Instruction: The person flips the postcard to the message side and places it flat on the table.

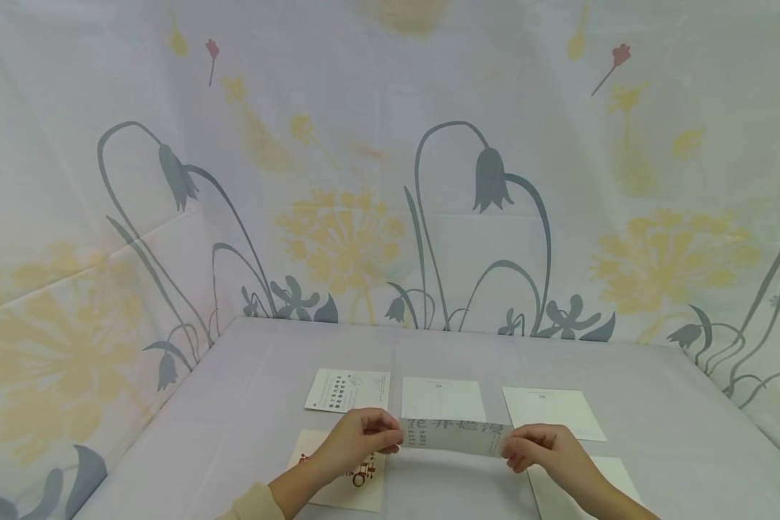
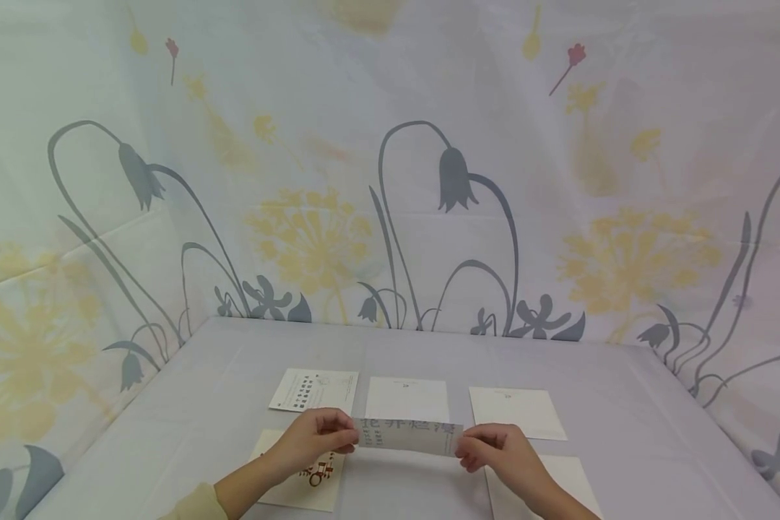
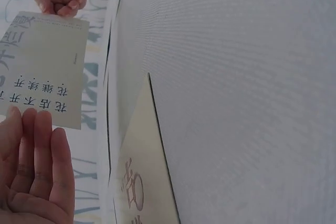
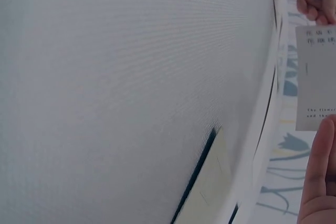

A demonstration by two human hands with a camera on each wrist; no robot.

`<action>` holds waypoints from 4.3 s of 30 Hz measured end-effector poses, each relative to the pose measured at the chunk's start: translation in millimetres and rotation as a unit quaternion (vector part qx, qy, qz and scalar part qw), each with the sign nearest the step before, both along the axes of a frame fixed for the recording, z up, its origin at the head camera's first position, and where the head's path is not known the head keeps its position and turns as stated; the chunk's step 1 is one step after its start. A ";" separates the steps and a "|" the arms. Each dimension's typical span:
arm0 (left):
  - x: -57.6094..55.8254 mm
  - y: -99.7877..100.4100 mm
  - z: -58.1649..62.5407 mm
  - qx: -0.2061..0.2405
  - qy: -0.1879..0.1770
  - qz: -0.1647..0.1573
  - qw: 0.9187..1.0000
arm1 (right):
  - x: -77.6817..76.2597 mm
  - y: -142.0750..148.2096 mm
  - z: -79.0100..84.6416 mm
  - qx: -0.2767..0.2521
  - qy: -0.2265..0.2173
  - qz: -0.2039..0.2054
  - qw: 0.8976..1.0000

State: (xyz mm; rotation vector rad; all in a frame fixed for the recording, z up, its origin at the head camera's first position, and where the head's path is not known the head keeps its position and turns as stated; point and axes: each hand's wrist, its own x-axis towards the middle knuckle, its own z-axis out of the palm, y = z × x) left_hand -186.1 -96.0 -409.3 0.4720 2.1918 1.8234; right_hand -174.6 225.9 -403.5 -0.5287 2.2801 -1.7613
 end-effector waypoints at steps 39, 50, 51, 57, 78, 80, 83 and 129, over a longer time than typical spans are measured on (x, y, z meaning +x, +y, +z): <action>5.6 7.6 -8.5 0.015 -0.050 0.048 0.997 | 8.7 -19.3 -4.4 0.049 -0.048 -0.077 0.995; 6.5 11.1 -15.5 -0.069 -0.025 0.063 0.995 | 7.7 -18.1 -18.0 0.034 -0.074 -0.047 0.996; 6.6 11.4 -15.9 -0.078 -0.023 0.064 0.995 | 7.7 -17.9 -19.5 0.036 -0.076 -0.044 0.996; 8.9 14.1 -16.0 -0.087 -0.023 0.061 0.994 | 9.1 -17.4 -25.8 0.049 -0.087 -0.035 0.994; 10.6 16.2 -12.6 -0.132 -0.042 0.044 0.989 | 11.1 -21.2 -25.6 0.105 -0.075 -0.038 0.991; 10.3 16.0 -13.2 -0.133 -0.041 0.043 0.989 | 10.9 -20.7 -26.4 0.102 -0.074 -0.035 0.991; 10.2 16.1 -13.9 -0.127 -0.047 0.040 0.990 | 10.9 -19.9 -27.5 0.099 -0.073 -0.033 0.992; -1.2 -2.7 -5.8 -0.103 0.009 0.056 0.993 | -5.5 -54.9 -2.8 0.050 -0.037 -0.057 0.996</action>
